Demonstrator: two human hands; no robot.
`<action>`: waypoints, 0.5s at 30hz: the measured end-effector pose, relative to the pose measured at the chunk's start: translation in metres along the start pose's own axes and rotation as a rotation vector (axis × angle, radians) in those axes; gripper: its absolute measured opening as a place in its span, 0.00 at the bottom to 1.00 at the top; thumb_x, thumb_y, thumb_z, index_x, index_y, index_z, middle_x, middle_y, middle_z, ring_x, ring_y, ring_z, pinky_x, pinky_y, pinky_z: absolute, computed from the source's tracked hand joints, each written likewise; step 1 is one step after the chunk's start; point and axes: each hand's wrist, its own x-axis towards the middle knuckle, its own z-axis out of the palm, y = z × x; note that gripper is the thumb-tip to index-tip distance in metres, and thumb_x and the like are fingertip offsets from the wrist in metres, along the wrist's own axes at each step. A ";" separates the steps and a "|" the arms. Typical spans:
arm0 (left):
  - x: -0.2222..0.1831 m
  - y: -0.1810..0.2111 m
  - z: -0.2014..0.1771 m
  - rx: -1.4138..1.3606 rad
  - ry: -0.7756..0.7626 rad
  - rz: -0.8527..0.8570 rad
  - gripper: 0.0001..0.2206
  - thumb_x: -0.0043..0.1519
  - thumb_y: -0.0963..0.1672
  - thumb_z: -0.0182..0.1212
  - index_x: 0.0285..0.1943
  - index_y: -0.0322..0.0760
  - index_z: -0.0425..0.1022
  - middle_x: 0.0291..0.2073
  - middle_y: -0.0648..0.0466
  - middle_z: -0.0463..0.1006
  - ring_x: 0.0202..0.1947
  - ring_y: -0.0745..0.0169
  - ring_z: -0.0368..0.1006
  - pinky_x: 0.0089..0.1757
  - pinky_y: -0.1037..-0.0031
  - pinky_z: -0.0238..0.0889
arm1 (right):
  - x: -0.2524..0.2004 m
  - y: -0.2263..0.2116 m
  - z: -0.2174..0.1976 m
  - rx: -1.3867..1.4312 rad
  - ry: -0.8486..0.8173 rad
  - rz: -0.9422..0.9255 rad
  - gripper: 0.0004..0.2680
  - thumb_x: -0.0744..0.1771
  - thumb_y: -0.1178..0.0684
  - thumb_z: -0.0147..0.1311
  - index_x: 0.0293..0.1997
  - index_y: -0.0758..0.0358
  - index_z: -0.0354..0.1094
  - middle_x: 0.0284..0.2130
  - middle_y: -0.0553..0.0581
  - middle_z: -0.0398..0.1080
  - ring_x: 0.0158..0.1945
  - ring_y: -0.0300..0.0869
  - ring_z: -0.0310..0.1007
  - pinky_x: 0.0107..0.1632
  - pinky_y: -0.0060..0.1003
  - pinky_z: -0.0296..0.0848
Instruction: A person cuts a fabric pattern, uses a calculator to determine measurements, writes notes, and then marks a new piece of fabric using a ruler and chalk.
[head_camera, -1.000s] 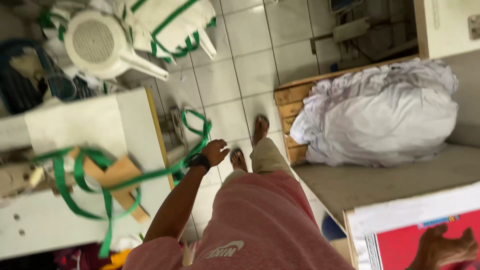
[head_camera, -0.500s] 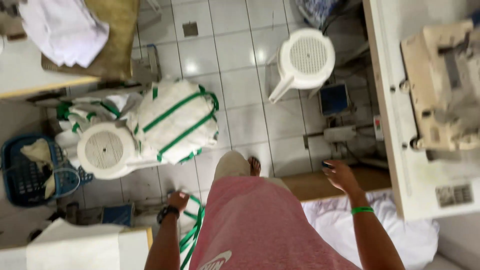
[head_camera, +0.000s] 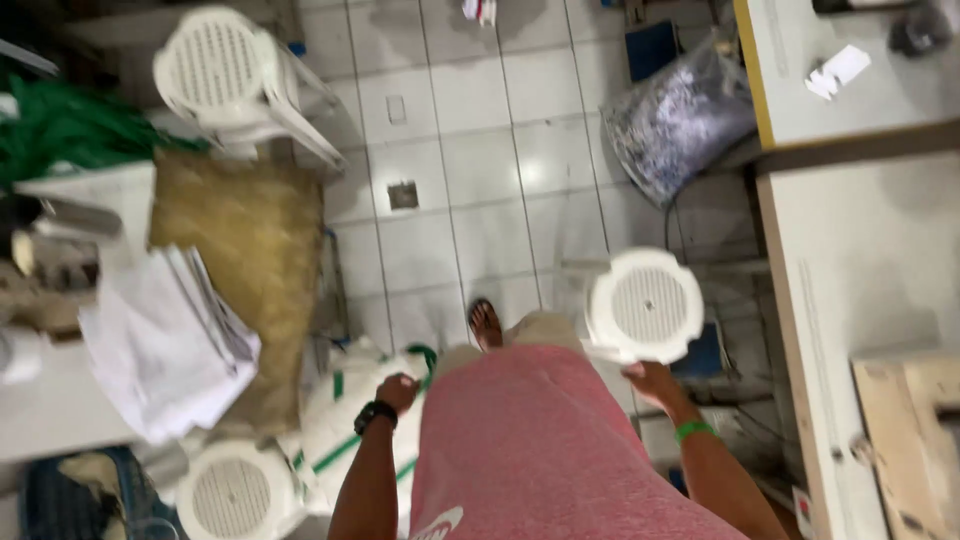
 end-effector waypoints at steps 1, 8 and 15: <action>0.026 0.012 -0.045 0.004 0.012 -0.002 0.28 0.66 0.65 0.57 0.55 0.52 0.88 0.53 0.52 0.89 0.62 0.41 0.80 0.63 0.51 0.73 | -0.017 -0.031 -0.028 0.006 0.002 -0.011 0.21 0.71 0.31 0.56 0.66 0.51 0.80 0.61 0.64 0.81 0.67 0.62 0.78 0.67 0.57 0.76; 0.206 0.120 -0.296 -0.374 0.540 0.200 0.17 0.65 0.53 0.66 0.58 0.46 0.84 0.48 0.52 0.89 0.47 0.53 0.85 0.51 0.64 0.74 | 0.055 -0.168 -0.186 0.373 -0.202 0.447 0.12 0.72 0.53 0.64 0.58 0.72 0.80 0.44 0.66 0.76 0.42 0.55 0.78 0.43 0.46 0.72; 0.307 0.212 -0.380 -0.204 0.156 -0.126 0.23 0.64 0.58 0.67 0.61 0.48 0.83 0.56 0.59 0.90 0.59 0.59 0.85 0.59 0.67 0.74 | 0.328 -0.306 -0.429 0.201 -0.020 0.233 0.14 0.72 0.42 0.56 0.54 0.60 0.82 0.41 0.61 0.84 0.40 0.48 0.81 0.46 0.46 0.77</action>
